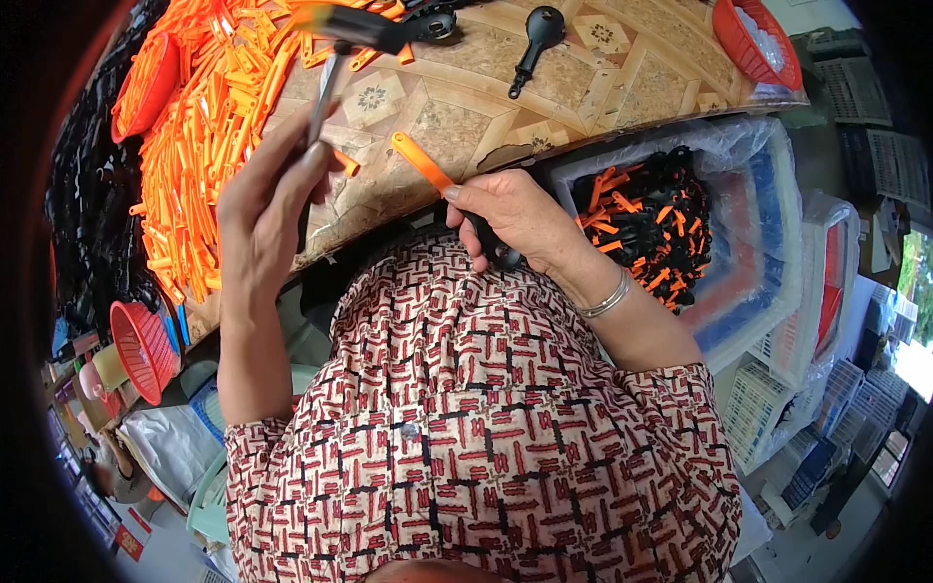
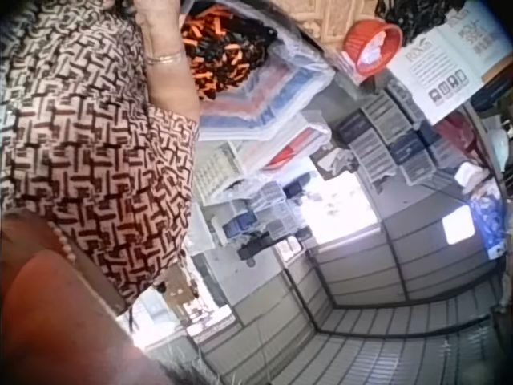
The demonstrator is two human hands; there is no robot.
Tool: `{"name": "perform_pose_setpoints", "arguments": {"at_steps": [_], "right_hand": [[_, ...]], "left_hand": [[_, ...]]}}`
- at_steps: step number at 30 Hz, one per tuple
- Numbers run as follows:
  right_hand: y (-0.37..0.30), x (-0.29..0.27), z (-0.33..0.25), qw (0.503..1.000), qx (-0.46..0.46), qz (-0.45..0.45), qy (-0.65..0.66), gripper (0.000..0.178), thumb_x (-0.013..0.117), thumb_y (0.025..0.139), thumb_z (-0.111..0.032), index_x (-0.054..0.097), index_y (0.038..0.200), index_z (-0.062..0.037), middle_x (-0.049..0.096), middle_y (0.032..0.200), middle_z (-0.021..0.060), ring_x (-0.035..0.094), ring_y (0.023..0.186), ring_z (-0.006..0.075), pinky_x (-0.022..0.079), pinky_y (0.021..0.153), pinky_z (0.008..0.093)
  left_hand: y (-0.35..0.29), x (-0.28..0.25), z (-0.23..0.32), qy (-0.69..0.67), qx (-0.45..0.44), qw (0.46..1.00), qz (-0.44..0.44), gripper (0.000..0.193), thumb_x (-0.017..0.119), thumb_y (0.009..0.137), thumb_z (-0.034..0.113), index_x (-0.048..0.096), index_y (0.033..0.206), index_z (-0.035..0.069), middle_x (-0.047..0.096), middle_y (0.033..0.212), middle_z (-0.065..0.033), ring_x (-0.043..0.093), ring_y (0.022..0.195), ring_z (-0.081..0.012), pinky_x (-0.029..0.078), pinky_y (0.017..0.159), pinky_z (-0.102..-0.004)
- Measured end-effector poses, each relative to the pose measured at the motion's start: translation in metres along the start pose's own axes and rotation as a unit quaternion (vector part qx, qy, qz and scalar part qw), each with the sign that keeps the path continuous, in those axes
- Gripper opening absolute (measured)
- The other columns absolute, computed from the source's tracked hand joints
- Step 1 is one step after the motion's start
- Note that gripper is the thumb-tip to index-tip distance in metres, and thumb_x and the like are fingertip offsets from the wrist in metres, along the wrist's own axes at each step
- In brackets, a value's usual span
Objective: The person repeatedly picks up orange plastic handles and black plastic heads from a wooden table. Using a small hammer, they strike the orange handle to attach it to the black head. The assembled units are then placed into a clear plastic bin below the table.
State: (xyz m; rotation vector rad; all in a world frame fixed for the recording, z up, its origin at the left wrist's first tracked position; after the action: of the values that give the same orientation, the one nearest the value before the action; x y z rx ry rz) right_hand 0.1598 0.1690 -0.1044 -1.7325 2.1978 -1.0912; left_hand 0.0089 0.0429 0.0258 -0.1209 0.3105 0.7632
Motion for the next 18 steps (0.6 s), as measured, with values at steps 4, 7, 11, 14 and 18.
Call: {"name": "perform_pose_setpoints", "arguments": {"at_steps": [4, 7, 11, 14, 18], "right_hand": [[-0.001, 0.004, 0.003, 1.000, -0.012, -0.003, 0.014, 0.030, 0.059, 0.103, -0.021, 0.064, 0.086, 0.0036, 0.064, 0.062, 0.0088, 0.060, 0.047, 0.0157, 0.049, 0.044, 0.0277], [0.000, 0.005, 0.005, 1.000, -0.021, -0.007, 0.006, 0.028, 0.059, 0.102, -0.021, 0.064, 0.090, 0.0041, 0.064, 0.063, 0.0089, 0.060, 0.048, 0.0160, 0.049, 0.046, 0.0276], [-0.001, 0.005, 0.004, 0.999, -0.037, -0.019, 0.002, 0.027, 0.059, 0.103, -0.020, 0.065, 0.092, 0.0046, 0.064, 0.063, 0.0090, 0.061, 0.049, 0.0170, 0.050, 0.047, 0.0281], [0.003, 0.005, 0.007, 0.999, -0.037, -0.014, -0.005, 0.026, 0.058, 0.103, -0.018, 0.065, 0.093, 0.0044, 0.064, 0.064, 0.0089, 0.061, 0.050, 0.0173, 0.050, 0.048, 0.0286], [0.000, 0.000, 0.002, 0.997, -0.075, -0.025, -0.017, 0.026, 0.058, 0.104, -0.018, 0.065, 0.092, 0.0041, 0.064, 0.064, 0.0081, 0.061, 0.052, 0.0156, 0.050, 0.049, 0.0284]], "left_hand": [[-0.046, 0.016, 0.017, 0.325, 0.159, 0.932, 0.031, 0.041, 0.070, 0.093, 0.009, 0.067, 0.134, 0.013, 0.060, 0.076, -0.0059, 0.063, 0.067, -0.0191, 0.049, 0.059, -0.0321], [-0.048, 0.019, -0.009, 0.336, 0.104, 0.936, 0.009, 0.047, 0.073, 0.086, 0.000, 0.069, 0.130, 0.018, 0.051, 0.071, -0.0072, 0.057, 0.060, -0.0226, 0.046, 0.055, -0.0371], [-0.063, -0.001, 0.030, 0.254, 0.219, 0.935, 0.116, 0.044, 0.071, 0.087, 0.002, 0.070, 0.129, 0.017, 0.053, 0.072, -0.0083, 0.056, 0.059, -0.0242, 0.045, 0.055, -0.0385], [-0.067, 0.027, -0.004, 0.431, 0.148, 0.890, -0.015, 0.045, 0.071, 0.087, -0.003, 0.070, 0.129, 0.014, 0.054, 0.074, -0.0084, 0.055, 0.060, -0.0239, 0.045, 0.056, -0.0380], [-0.063, -0.013, 0.001, 0.238, 0.162, 0.954, 0.084, 0.042, 0.067, 0.091, -0.003, 0.069, 0.131, 0.011, 0.061, 0.080, -0.0095, 0.057, 0.063, -0.0189, 0.048, 0.059, -0.0314]]}}
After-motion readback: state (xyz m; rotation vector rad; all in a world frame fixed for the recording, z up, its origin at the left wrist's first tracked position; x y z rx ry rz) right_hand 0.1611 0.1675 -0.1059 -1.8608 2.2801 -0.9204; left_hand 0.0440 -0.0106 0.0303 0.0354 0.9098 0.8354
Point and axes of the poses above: each hand's wrist, its own y-axis towards the middle knuckle, its own x-axis out of the palm, z = x × y, the point moved 10 cm from there along y, towards the middle knuckle
